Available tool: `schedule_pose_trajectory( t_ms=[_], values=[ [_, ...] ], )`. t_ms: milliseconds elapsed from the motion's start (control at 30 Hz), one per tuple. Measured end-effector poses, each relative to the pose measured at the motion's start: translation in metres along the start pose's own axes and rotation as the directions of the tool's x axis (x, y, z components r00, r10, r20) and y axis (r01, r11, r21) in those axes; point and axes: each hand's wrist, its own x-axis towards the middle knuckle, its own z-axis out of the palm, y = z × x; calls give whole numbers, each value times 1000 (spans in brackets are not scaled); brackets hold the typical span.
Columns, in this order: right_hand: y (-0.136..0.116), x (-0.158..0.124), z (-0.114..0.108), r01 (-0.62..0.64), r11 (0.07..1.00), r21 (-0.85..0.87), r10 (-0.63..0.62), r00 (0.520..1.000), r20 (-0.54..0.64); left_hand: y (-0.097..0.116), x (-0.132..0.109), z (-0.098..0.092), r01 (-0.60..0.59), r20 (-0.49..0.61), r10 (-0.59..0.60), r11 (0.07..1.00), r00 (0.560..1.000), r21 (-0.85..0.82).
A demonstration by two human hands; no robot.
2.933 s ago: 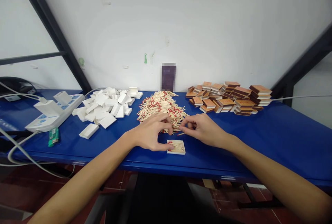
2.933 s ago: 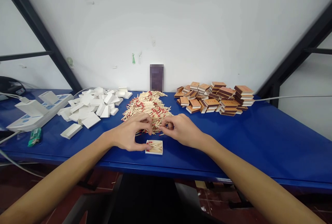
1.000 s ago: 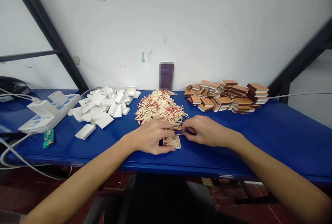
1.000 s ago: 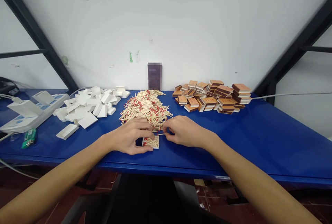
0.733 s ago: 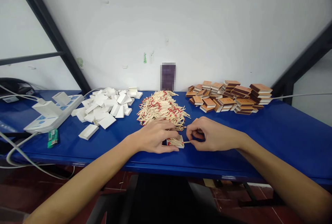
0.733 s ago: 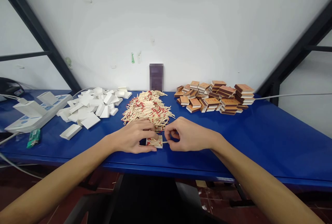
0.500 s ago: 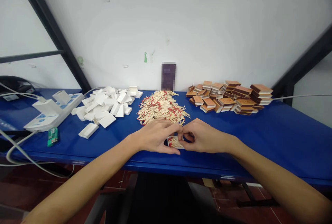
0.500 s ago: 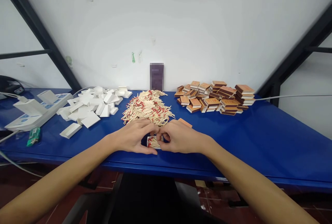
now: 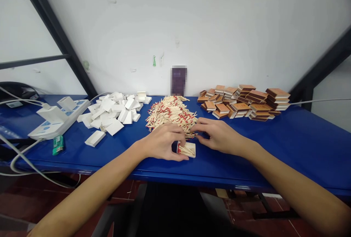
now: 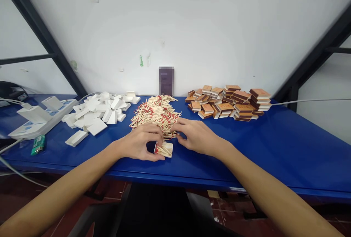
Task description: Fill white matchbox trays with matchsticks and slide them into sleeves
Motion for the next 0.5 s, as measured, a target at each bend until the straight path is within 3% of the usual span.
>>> schedule_pose_trajectory(
  t_ms=[367,500],
  values=[
    [8,6,15,43,999,-10,-43,998,34,3,2,0,-8,69,7,1000,998,17],
    [10,6,16,60,997,-41,-58,997,46,3,1,-3,-9,23,8,999,1000,44]
  ],
)
